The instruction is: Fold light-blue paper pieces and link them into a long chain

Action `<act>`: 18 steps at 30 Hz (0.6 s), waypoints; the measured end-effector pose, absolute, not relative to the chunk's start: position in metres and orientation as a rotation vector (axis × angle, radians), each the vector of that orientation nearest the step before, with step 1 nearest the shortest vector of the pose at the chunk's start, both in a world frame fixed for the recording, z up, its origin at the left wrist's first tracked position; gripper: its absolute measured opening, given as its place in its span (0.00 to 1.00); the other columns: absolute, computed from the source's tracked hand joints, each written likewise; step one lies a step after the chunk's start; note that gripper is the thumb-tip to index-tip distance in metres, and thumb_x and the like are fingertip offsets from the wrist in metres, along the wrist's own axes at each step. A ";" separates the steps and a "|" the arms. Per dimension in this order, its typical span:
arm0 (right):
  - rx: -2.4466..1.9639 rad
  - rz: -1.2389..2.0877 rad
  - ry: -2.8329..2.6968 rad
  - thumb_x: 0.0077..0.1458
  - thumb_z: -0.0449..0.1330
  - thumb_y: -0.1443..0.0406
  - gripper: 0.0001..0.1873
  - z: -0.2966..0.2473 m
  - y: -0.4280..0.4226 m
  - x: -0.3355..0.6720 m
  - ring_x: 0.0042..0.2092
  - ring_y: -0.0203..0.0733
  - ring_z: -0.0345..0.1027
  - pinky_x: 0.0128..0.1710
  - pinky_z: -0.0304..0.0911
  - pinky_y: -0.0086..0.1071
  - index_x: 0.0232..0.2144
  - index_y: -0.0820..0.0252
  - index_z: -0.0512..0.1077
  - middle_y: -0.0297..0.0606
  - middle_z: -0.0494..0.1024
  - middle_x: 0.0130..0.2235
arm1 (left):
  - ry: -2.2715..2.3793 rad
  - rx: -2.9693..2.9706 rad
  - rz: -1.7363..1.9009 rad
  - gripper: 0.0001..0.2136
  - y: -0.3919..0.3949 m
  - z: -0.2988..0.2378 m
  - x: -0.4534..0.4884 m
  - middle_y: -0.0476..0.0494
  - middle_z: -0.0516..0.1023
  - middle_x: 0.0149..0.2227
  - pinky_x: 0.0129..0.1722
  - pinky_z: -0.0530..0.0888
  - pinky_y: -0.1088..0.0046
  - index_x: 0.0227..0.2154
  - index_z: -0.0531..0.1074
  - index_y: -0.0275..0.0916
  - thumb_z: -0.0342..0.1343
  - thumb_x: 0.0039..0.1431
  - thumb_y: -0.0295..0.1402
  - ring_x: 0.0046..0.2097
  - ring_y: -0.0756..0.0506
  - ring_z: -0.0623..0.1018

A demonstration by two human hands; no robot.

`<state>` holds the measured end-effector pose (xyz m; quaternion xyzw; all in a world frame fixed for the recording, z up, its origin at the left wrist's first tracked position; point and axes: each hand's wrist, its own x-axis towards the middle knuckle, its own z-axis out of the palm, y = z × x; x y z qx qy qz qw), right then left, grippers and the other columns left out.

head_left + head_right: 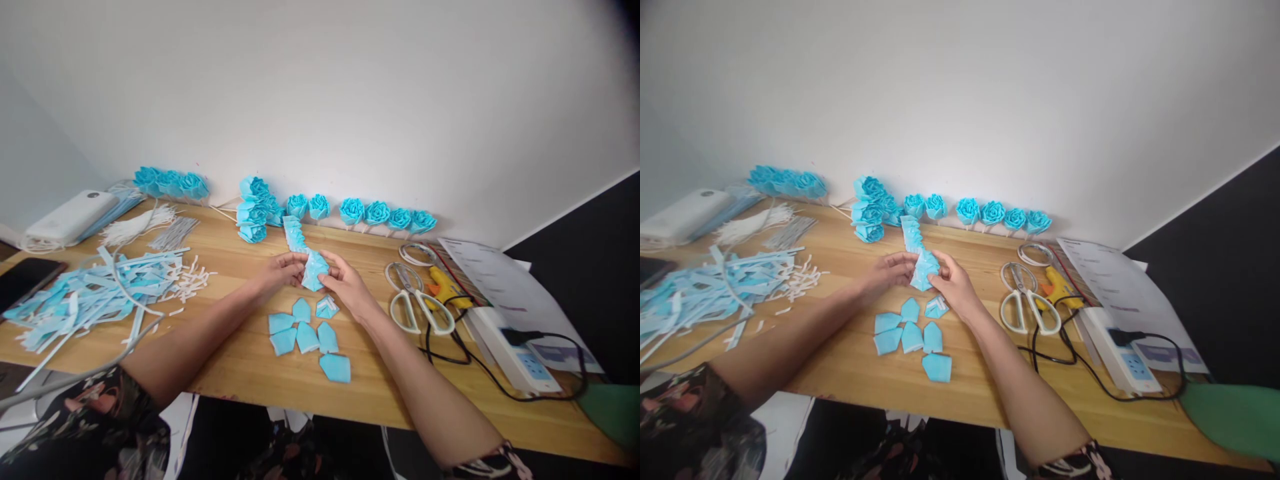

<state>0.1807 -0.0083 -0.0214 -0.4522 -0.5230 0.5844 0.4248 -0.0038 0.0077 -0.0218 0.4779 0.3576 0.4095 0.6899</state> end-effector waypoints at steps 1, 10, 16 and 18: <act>-1.128 1.456 -1.302 0.46 0.63 0.63 0.34 -0.021 -0.008 0.181 0.33 0.39 0.71 0.33 0.67 0.31 0.56 0.55 0.61 0.33 0.77 0.33 | 0.810 1.072 0.905 0.20 0.008 -0.022 -0.004 0.45 0.76 0.30 0.32 0.72 0.73 0.43 0.72 0.33 0.63 0.49 0.38 0.30 0.50 0.75; -1.106 1.391 -1.378 0.45 0.63 0.65 0.34 -0.025 -0.007 0.181 0.30 0.36 0.70 0.34 0.66 0.32 0.56 0.56 0.61 0.31 0.77 0.31 | 0.800 1.241 0.854 0.22 0.013 -0.027 -0.006 0.49 0.73 0.28 0.26 0.69 0.78 0.45 0.71 0.34 0.65 0.45 0.33 0.26 0.53 0.72; -1.091 1.452 -1.301 0.45 0.62 0.66 0.33 -0.019 -0.009 0.182 0.32 0.37 0.72 0.36 0.68 0.33 0.55 0.56 0.60 0.31 0.77 0.30 | 0.790 1.208 0.864 0.23 0.012 -0.024 -0.007 0.50 0.73 0.27 0.26 0.68 0.78 0.45 0.70 0.34 0.65 0.45 0.34 0.25 0.54 0.71; -1.111 1.474 -1.296 0.47 0.61 0.65 0.32 -0.014 -0.010 0.184 0.32 0.38 0.73 0.38 0.69 0.35 0.56 0.55 0.61 0.31 0.77 0.30 | 0.788 1.205 0.875 0.23 0.013 -0.026 -0.007 0.50 0.73 0.26 0.26 0.68 0.78 0.45 0.70 0.34 0.65 0.44 0.34 0.25 0.54 0.71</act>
